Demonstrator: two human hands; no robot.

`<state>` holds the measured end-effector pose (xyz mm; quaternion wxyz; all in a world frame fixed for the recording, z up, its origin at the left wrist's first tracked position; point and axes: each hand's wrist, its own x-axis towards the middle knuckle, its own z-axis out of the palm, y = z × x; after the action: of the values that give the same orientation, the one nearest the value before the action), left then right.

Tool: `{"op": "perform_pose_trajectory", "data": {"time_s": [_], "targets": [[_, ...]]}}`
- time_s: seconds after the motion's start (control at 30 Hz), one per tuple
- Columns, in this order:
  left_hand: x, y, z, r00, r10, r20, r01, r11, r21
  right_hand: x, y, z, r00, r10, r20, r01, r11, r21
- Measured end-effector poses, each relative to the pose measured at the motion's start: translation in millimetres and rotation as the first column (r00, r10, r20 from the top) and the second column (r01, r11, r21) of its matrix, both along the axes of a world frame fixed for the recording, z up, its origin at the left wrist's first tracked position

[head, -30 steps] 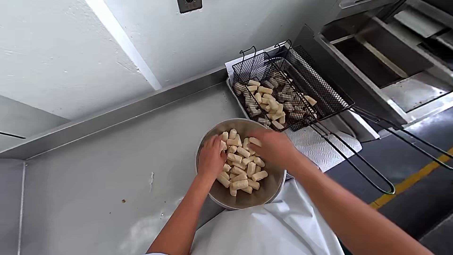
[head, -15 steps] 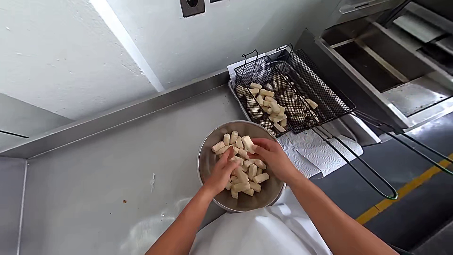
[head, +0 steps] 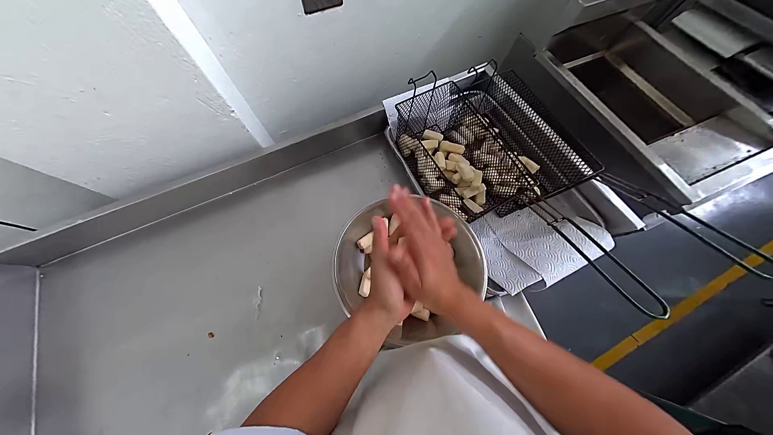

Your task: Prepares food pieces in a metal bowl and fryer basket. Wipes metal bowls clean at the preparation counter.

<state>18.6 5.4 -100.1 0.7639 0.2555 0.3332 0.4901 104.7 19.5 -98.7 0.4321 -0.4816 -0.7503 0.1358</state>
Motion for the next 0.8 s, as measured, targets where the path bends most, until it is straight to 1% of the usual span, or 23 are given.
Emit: {"op": "perform_pose_trajectory", "data": {"time_s": [0.03,0.07,0.13,0.17,0.2,0.23,0.3,0.33,0.4,0.47,0.53,0.6,0.63,0.67,0.7,0.77,0.8], "targets": [[-5,-2,9,0.996,-0.039,-0.083,0.041,0.999,0.017,13,13,-2,0.998,-0.018,0.056,0.021,0.998,-0.056],[-11,-1,10,0.987,-0.027,-0.16,0.033,0.999,0.033,25,24,-1,0.996,-0.011,0.092,0.022,0.992,-0.122],[-32,5,-1,0.961,0.053,-0.27,-0.051,0.999,0.012,40,28,-1,0.995,0.027,0.092,-0.005,0.971,-0.238],[-45,10,-8,0.947,0.098,-0.307,-0.112,0.993,-0.029,44,23,-5,0.993,0.065,0.101,-0.03,0.949,-0.315],[-57,15,-13,0.932,0.141,-0.335,-0.177,0.981,-0.078,45,16,-14,0.981,0.132,0.144,-0.064,0.913,-0.402],[-67,20,-18,0.92,0.172,-0.352,-0.227,0.966,-0.121,42,7,-27,0.944,0.232,0.235,-0.09,0.864,-0.495],[-77,25,-23,0.917,0.172,-0.36,-0.249,0.952,-0.177,32,-14,-58,0.796,0.446,0.41,-0.082,0.75,-0.656],[-75,27,-23,0.92,0.146,-0.363,-0.224,0.957,-0.184,26,-22,-69,0.735,0.505,0.452,-0.054,0.708,-0.704],[-59,36,-17,0.935,0.061,-0.351,-0.133,0.973,-0.186,23,-31,-75,0.7,0.524,0.485,-0.001,0.681,-0.733],[-33,52,-3,0.954,-0.002,-0.301,-0.049,0.985,-0.164,27,-31,-62,0.713,0.514,0.476,0.051,0.64,-0.767],[-2,77,15,0.978,-0.035,-0.204,0.012,0.994,-0.113,33,-31,-44,0.768,0.473,0.433,0.078,0.601,-0.795],[27,106,34,0.987,-0.1,-0.125,0.095,0.994,-0.051,43,-34,-30,0.836,0.401,0.375,0.067,0.604,-0.794],[37,118,41,0.981,-0.144,-0.131,0.142,0.99,-0.024,49,-37,-24,0.872,0.351,0.342,0.059,0.618,-0.784],[44,128,45,0.967,-0.169,-0.19,0.173,0.985,0.002,56,-39,-20,0.909,0.285,0.302,0.056,0.636,-0.77],[46,132,45,0.943,-0.174,-0.284,0.194,0.98,0.042,63,-41,-17,0.945,0.207,0.253,0.062,0.645,-0.761],[35,127,30,0.85,-0.125,-0.512,0.236,0.959,0.158,81,-42,-16,0.994,0.013,0.104,0.07,0.662,-0.746],[25,121,19,0.803,-0.11,-0.586,0.269,0.944,0.191,90,-42,-15,0.996,-0.083,0.025,0.074,0.672,-0.737]]}}
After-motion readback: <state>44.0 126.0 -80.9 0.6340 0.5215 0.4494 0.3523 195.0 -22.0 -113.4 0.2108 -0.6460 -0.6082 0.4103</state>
